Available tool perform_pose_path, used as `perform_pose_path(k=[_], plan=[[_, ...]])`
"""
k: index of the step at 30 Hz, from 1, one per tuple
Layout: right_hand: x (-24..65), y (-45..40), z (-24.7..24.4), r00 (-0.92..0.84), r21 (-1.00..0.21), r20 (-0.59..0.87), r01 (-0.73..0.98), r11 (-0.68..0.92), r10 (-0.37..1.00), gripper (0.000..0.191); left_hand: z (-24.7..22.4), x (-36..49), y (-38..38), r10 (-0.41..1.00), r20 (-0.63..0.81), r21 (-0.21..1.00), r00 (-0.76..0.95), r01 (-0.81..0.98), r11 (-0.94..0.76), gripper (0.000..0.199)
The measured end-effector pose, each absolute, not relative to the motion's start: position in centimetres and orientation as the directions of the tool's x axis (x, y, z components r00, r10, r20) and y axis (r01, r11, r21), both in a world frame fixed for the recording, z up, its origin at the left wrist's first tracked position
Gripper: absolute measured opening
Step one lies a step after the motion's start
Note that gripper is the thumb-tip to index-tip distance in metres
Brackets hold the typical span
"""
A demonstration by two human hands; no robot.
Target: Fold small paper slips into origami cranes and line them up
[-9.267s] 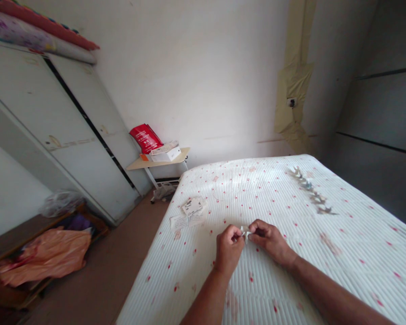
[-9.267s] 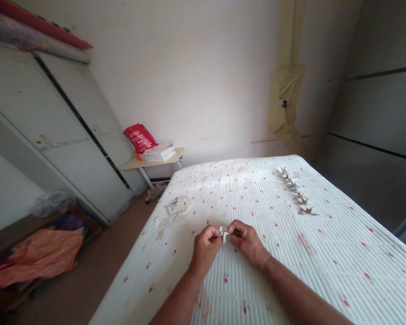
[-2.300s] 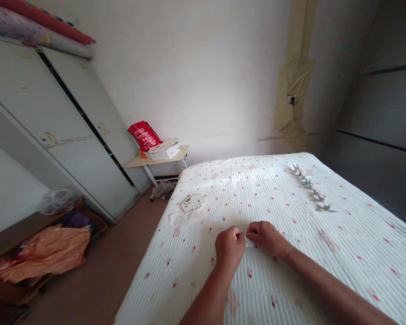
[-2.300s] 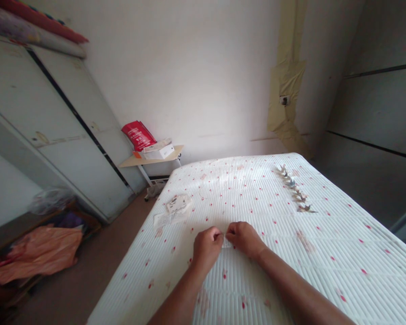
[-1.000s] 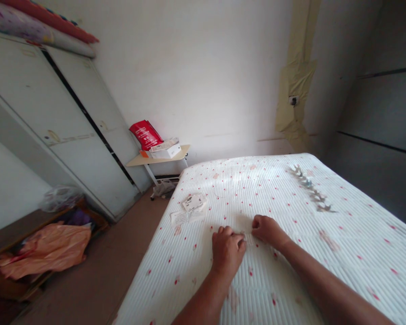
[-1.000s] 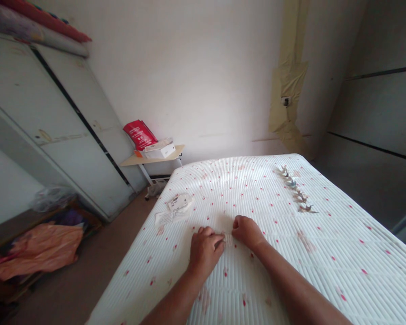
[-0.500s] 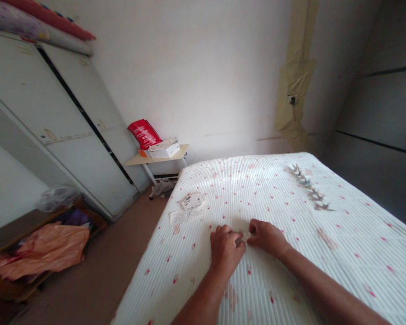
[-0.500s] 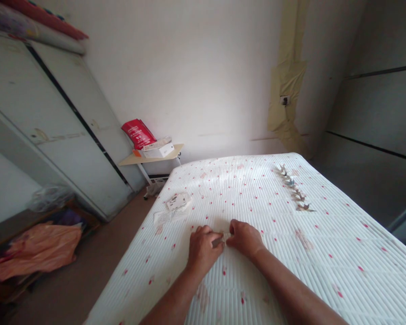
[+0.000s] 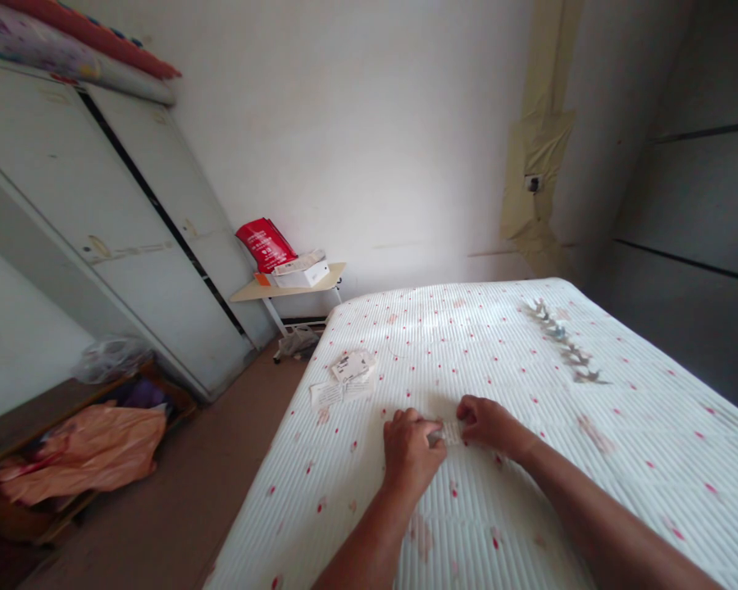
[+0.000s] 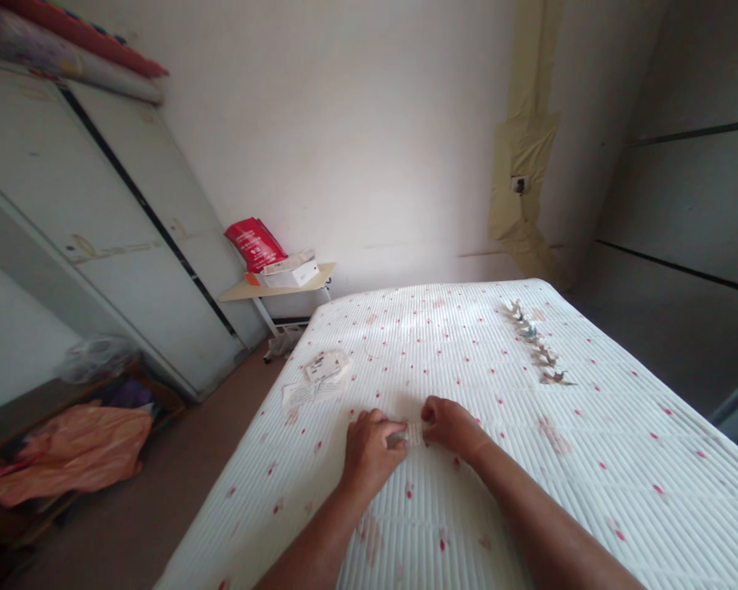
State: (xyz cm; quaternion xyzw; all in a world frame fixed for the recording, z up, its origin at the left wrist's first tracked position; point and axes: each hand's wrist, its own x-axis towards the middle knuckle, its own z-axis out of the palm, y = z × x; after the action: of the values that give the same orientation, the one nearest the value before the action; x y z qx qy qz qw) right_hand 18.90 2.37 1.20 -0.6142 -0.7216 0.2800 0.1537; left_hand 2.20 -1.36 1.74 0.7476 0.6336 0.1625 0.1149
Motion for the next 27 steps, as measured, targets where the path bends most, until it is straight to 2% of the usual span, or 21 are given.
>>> perform_pose_path(k=[3, 8, 10, 15, 19, 22, 24, 27], plan=[[18.7, 2.2, 1.5, -0.184, -0.589, -0.141, 0.806, 0.067, 0.973, 0.017, 1.7, 2.2, -1.4, 0.984, 0.103, 0.372, 0.144, 0.912, -0.173, 0.025], [17.7, 1.4, 1.8, -0.108, -0.434, -0.100, 0.899, 0.054, 0.989, 0.025, 1.5, 2.2, -1.3, 0.981, 0.132, 0.379, 0.144, 0.907, -0.184, 0.024], [17.5, 1.2, 1.8, -0.106, -0.416, -0.093, 0.908, 0.058, 0.990, 0.025, 1.5, 2.2, -1.2, 0.982, 0.122, 0.386, 0.141, 0.905, -0.178, 0.025], [18.3, 1.8, 1.5, -0.147, -0.497, -0.108, 0.865, 0.075, 0.983, 0.023, 1.9, 2.2, -1.3, 0.987, 0.093, 0.401, 0.132, 0.902, -0.158, 0.028], [19.3, 2.2, 1.0, -0.208, -0.707, -0.145, 0.705, 0.046, 0.967, 0.021, 1.8, 2.2, -1.4, 0.985, 0.097, 0.411, 0.140, 0.896, -0.168, 0.029], [19.5, 2.1, 0.8, -0.237, -0.802, -0.072, 0.591, 0.085, 0.969, 0.015, 1.6, 2.3, -1.4, 0.982, 0.117, 0.409, 0.149, 0.893, -0.185, 0.028], [19.2, 2.0, 0.8, -0.285, -0.781, 0.005, 0.598, 0.182, 0.959, 0.013, 1.6, 2.3, -1.4, 0.979, 0.128, 0.402, 0.158, 0.894, -0.197, 0.027], [18.5, 1.7, 1.2, -0.325, -0.657, 0.055, 0.700, 0.279, 0.944, 0.011, 1.5, 2.2, -1.4, 0.978, 0.128, 0.395, 0.164, 0.896, -0.202, 0.028]])
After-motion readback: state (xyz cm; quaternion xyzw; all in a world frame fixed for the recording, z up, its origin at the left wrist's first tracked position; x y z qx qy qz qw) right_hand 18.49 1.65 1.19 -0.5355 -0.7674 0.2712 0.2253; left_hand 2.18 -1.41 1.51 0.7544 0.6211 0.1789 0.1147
